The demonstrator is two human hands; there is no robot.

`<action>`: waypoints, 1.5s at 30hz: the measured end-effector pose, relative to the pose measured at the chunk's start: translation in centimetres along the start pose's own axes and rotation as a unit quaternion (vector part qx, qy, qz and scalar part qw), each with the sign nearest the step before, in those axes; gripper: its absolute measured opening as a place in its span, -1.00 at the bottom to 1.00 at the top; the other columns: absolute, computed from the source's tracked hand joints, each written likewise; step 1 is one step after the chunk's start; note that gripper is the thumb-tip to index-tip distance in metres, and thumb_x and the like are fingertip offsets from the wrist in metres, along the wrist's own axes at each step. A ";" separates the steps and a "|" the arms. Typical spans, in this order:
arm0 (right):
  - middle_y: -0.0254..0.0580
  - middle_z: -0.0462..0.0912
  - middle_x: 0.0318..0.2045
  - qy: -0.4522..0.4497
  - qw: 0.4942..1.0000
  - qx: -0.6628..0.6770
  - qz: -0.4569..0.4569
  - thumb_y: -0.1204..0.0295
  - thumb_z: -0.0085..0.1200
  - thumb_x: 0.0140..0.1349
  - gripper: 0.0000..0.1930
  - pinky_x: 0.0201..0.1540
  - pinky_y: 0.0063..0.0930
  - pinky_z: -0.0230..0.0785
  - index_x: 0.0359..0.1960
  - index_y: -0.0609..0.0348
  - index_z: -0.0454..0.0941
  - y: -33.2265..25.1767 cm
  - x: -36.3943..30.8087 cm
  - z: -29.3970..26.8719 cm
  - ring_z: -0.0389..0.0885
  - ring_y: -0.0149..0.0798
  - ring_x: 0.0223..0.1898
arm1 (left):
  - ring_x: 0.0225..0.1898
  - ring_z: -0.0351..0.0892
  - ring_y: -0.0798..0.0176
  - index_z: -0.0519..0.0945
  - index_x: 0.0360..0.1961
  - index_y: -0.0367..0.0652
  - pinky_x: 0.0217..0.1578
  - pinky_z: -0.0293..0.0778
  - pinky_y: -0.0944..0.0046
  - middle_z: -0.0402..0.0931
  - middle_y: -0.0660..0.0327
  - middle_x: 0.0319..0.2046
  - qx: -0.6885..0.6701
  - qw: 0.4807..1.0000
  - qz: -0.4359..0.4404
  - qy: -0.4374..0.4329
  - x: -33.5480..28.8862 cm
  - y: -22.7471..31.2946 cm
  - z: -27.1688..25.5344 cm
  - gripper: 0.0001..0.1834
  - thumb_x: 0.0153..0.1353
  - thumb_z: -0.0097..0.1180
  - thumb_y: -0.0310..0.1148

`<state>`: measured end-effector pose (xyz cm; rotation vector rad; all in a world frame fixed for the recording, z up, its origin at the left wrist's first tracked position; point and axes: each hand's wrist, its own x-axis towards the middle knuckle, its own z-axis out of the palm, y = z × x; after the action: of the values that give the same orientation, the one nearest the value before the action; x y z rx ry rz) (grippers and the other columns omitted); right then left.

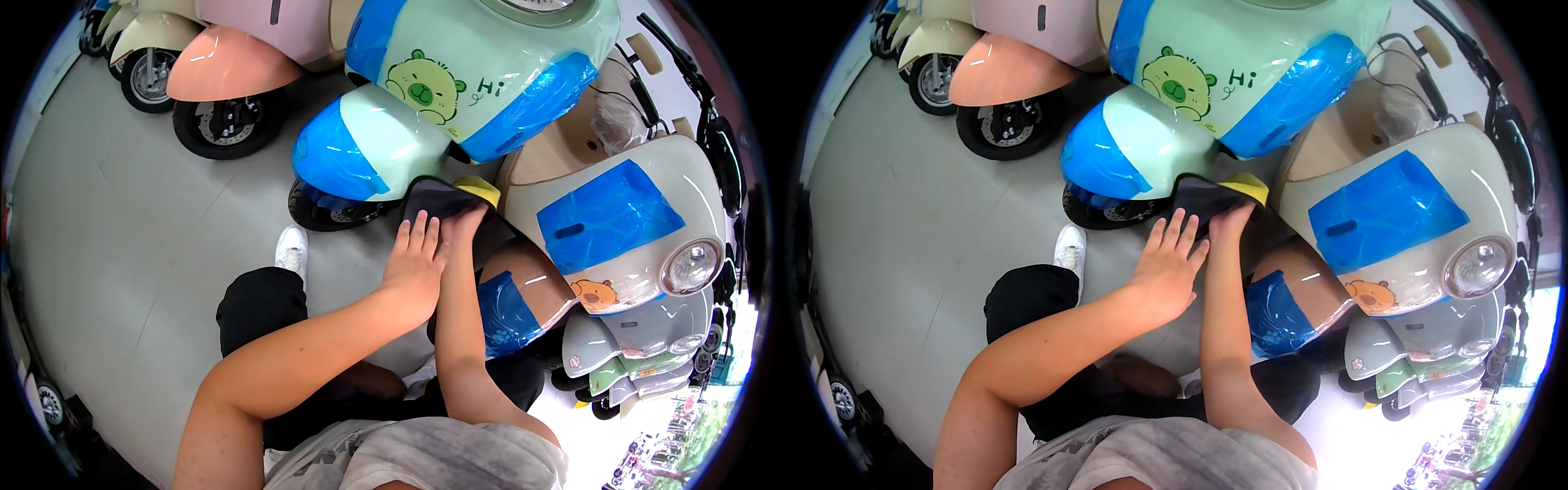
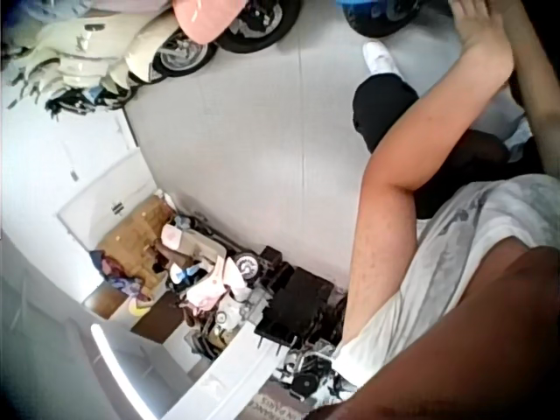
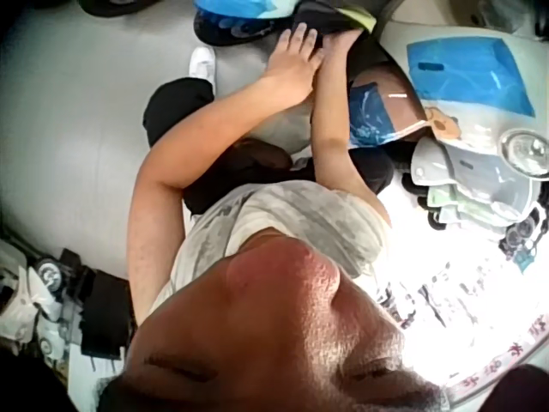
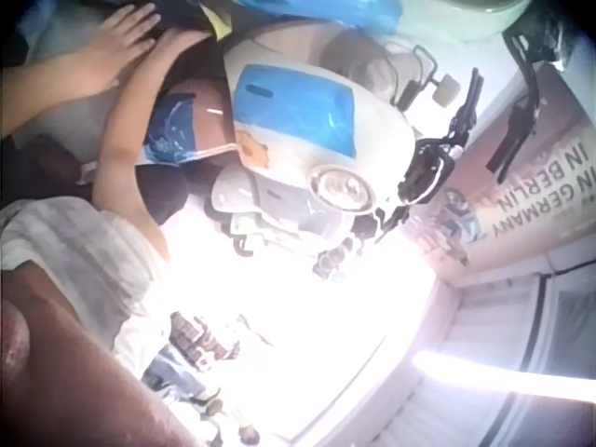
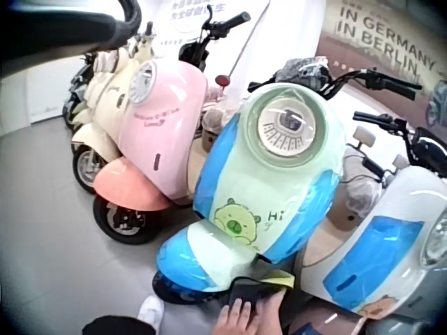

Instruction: The person wipes down the front body panels, handlebars, and fenders of multiple electric scooters one by one using a cloth.

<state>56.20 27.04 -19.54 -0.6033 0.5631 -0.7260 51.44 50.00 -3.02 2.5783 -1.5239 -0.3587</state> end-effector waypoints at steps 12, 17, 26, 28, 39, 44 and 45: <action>-0.04 0.46 0.33 -0.044 0.930 -0.280 -0.233 0.13 -0.05 0.53 -0.46 0.38 -0.20 0.25 0.38 0.24 0.36 -7.1 0.2 11.9 0.40 -0.05 0.36 | 0.56 -0.11 -0.33 0.35 0.45 -0.18 0.49 -0.12 -0.24 0.05 -0.21 0.51 0.021 0.999 0.034 -0.029 -0.8 -0.2 -0.3 -0.18 0.26 0.22 0.04; 0.05 0.52 0.30 -0.002 0.793 -0.490 -0.363 0.06 -0.07 0.51 -0.45 0.38 -0.27 0.18 0.29 0.26 0.48 -10.8 0.3 18.0 0.42 0.02 0.34 | 0.52 0.04 -0.31 0.44 0.37 -0.18 0.46 -0.03 -0.23 0.20 -0.19 0.46 0.036 0.992 0.052 -0.105 -1.7 0.2 -0.9 -0.27 0.32 0.15 0.08; 0.23 0.53 0.26 0.005 0.666 -0.530 -0.525 -0.14 -0.30 0.51 -0.28 0.38 -0.17 0.19 0.29 0.30 0.46 -23.8 8.6 27.9 0.43 0.19 0.33 | 0.48 0.14 -0.28 0.46 0.36 -0.18 0.39 0.10 -0.18 0.26 -0.16 0.44 0.029 0.990 0.075 -0.114 -2.6 0.8 -1.6 -0.28 0.34 0.11 0.10; 0.28 0.50 0.28 -0.032 0.764 -0.468 -0.443 -0.22 -0.28 0.47 -0.17 0.38 -0.21 0.20 0.31 0.41 0.42 -27.0 10.8 30.6 0.45 0.17 0.32 | 0.44 0.21 -0.27 0.49 0.32 -0.19 0.33 0.19 -0.14 0.32 -0.17 0.40 0.007 0.989 0.078 -0.128 -2.9 0.8 -1.8 -0.30 0.33 0.12 0.09; -0.11 0.53 0.23 -0.188 0.928 -0.213 -0.240 -0.18 -0.24 0.48 -0.29 0.30 -0.26 0.32 0.38 0.12 0.37 -25.7 12.6 25.9 0.48 -0.10 0.23 | 0.15 0.46 -0.07 0.58 0.14 -0.18 0.12 0.30 -0.03 0.56 -0.02 0.08 0.030 0.993 0.070 -0.086 -2.8 0.9 0.0 -0.41 0.31 0.14 0.07; -0.06 0.50 0.27 -0.101 0.955 -0.206 -0.188 -0.19 -0.24 0.48 -0.28 0.31 -0.20 0.32 0.40 0.12 0.34 -24.0 11.7 24.9 0.47 -0.01 0.23 | 0.12 0.47 -0.03 0.59 0.10 -0.18 0.11 0.29 0.00 0.56 0.00 0.06 -0.002 0.992 0.079 -0.103 -3.4 0.7 -0.1 -0.44 0.30 0.15 0.06; -0.06 0.48 0.28 -0.098 0.950 -0.208 -0.209 -0.21 -0.23 0.47 -0.27 0.31 -0.14 0.32 0.42 0.10 0.31 -24.8 13.3 23.9 0.47 0.02 0.23 | 0.12 0.47 -0.03 0.59 0.10 -0.18 0.10 0.29 0.00 0.57 0.01 0.05 0.006 0.991 0.085 -0.103 -3.1 0.9 -0.2 -0.45 0.31 0.15 0.06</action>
<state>69.30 9.64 10.27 -1.2006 0.4061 -0.9394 49.23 52.29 -2.20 2.4601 -1.8020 -0.6138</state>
